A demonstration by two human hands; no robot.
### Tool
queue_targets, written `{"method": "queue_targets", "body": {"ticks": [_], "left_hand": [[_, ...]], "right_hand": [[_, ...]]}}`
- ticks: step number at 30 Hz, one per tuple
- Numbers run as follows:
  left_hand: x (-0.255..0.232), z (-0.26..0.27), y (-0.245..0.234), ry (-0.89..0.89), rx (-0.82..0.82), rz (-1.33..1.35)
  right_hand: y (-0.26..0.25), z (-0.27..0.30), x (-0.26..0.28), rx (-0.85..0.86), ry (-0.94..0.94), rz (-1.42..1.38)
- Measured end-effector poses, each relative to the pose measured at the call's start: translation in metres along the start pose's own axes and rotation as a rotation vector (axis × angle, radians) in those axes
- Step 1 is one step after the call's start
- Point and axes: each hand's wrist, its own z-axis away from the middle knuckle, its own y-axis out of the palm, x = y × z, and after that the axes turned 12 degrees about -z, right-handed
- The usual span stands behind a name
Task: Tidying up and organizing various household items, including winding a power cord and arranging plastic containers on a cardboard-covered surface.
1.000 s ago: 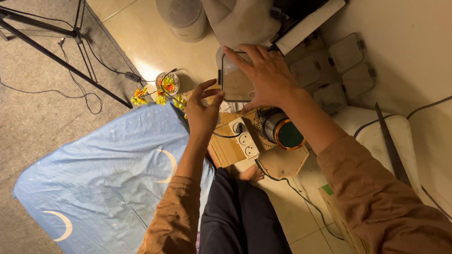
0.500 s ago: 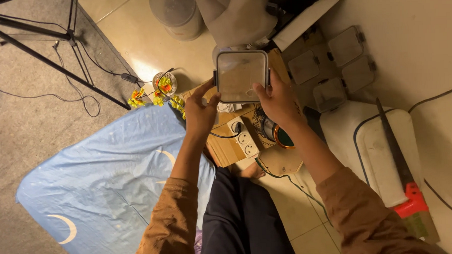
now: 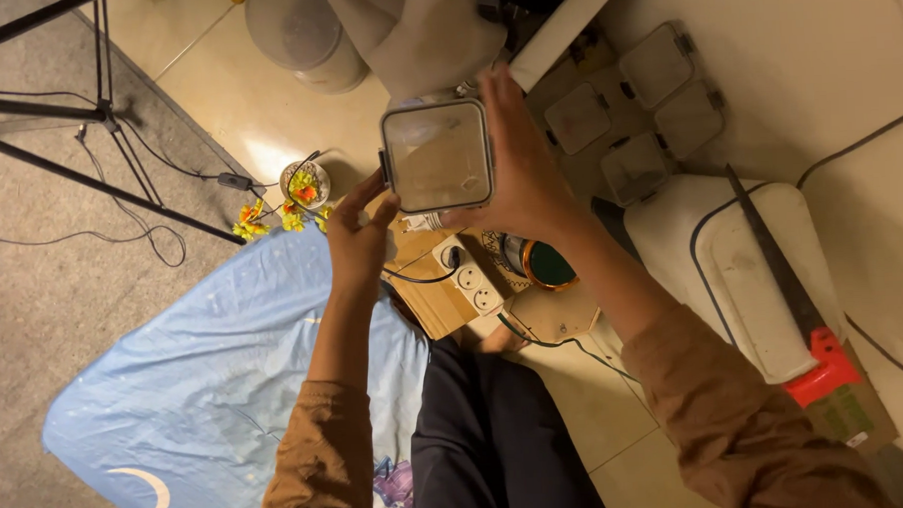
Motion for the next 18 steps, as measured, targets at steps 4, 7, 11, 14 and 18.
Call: {"method": "queue_targets", "body": {"ticks": [4,7,11,14,18], "left_hand": [[-0.003,0.006,-0.001,-0.100,-0.001,0.096],[-0.004,0.006,-0.002,-0.251,-0.023,0.140],[-0.010,0.008,-0.001,-0.230,-0.056,0.107],[-0.017,0.016,0.003,-0.138,-0.114,0.060],[-0.002,0.031,0.001,-0.089,-0.261,0.065]], "right_hand": [[0.000,-0.034,0.019,0.219,-0.010,0.254],[0.018,-0.047,0.005,0.348,-0.039,0.340],[0.018,-0.047,0.009,0.311,-0.081,0.442],[0.006,-0.040,0.004,0.212,-0.129,0.374],[-0.047,-0.026,0.023,0.105,0.003,0.203]]}}
